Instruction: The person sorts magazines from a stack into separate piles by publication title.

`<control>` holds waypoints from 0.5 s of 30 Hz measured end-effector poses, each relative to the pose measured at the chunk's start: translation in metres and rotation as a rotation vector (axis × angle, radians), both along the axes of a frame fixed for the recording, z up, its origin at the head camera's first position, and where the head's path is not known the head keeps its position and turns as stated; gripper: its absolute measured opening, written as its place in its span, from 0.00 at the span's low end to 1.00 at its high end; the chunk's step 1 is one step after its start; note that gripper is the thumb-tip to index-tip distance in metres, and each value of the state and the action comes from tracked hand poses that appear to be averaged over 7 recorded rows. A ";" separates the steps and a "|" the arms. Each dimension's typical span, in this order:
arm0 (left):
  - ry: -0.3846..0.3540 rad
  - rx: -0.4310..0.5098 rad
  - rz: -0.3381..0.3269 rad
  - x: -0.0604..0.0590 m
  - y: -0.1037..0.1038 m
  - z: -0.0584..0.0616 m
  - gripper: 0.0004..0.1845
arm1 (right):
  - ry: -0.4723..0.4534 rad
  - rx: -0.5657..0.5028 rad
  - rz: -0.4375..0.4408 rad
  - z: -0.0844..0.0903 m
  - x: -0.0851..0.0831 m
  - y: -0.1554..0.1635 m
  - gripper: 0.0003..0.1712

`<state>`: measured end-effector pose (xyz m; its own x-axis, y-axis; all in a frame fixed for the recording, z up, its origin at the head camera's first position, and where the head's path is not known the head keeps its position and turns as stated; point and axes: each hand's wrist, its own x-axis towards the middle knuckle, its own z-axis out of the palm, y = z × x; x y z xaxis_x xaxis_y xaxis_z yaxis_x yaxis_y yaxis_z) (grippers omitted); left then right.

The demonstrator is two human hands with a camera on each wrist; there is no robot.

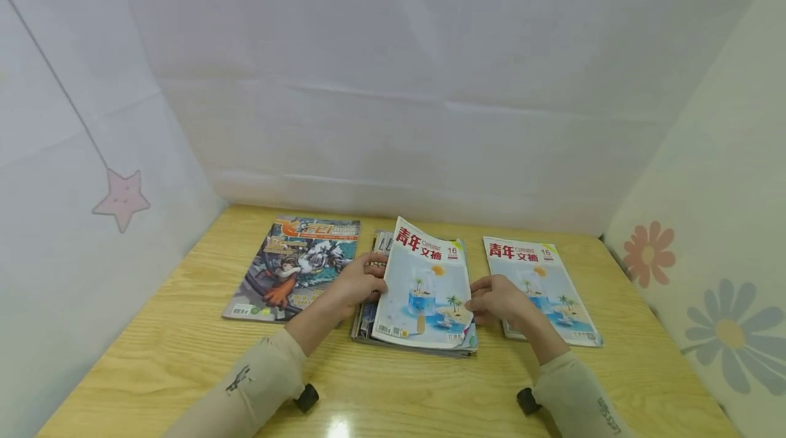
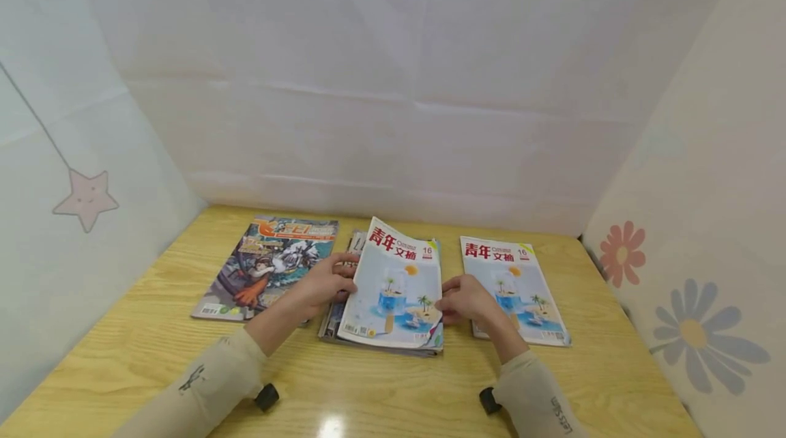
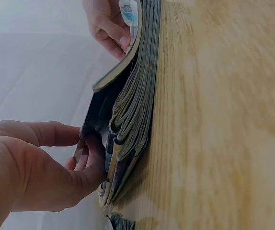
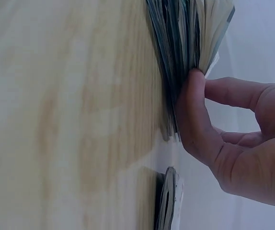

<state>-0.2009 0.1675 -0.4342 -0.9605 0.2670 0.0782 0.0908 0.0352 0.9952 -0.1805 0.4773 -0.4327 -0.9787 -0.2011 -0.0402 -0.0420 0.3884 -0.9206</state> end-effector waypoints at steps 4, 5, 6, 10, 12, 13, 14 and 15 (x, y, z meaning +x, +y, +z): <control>0.003 0.012 0.011 0.000 0.002 0.000 0.33 | -0.007 -0.005 -0.007 0.002 0.000 0.002 0.30; 0.002 0.016 0.012 0.000 0.002 0.001 0.33 | -0.006 -0.004 -0.008 0.003 0.000 0.002 0.29; 0.001 0.020 0.014 0.000 0.003 0.001 0.33 | -0.004 -0.005 -0.011 0.004 0.000 0.002 0.29; 0.000 0.021 0.016 0.000 0.004 0.001 0.34 | 0.002 -0.008 -0.005 0.008 0.001 0.004 0.29; -0.002 0.016 0.017 0.001 0.004 0.002 0.34 | 0.004 -0.014 -0.004 0.010 0.002 0.004 0.28; -0.003 0.015 0.017 0.001 0.004 0.003 0.34 | 0.005 -0.016 -0.003 0.011 0.002 0.004 0.29; -0.005 0.014 0.019 0.002 0.004 0.004 0.34 | 0.007 -0.015 -0.003 0.012 0.003 0.004 0.29; -0.006 0.016 0.018 0.003 0.004 0.005 0.34 | 0.011 -0.017 -0.003 0.013 0.003 0.005 0.29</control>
<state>-0.1983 0.1717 -0.4297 -0.9656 0.2483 0.0770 0.0848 0.0209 0.9962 -0.1777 0.4819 -0.4192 -0.9798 -0.1984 -0.0261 -0.0507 0.3726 -0.9266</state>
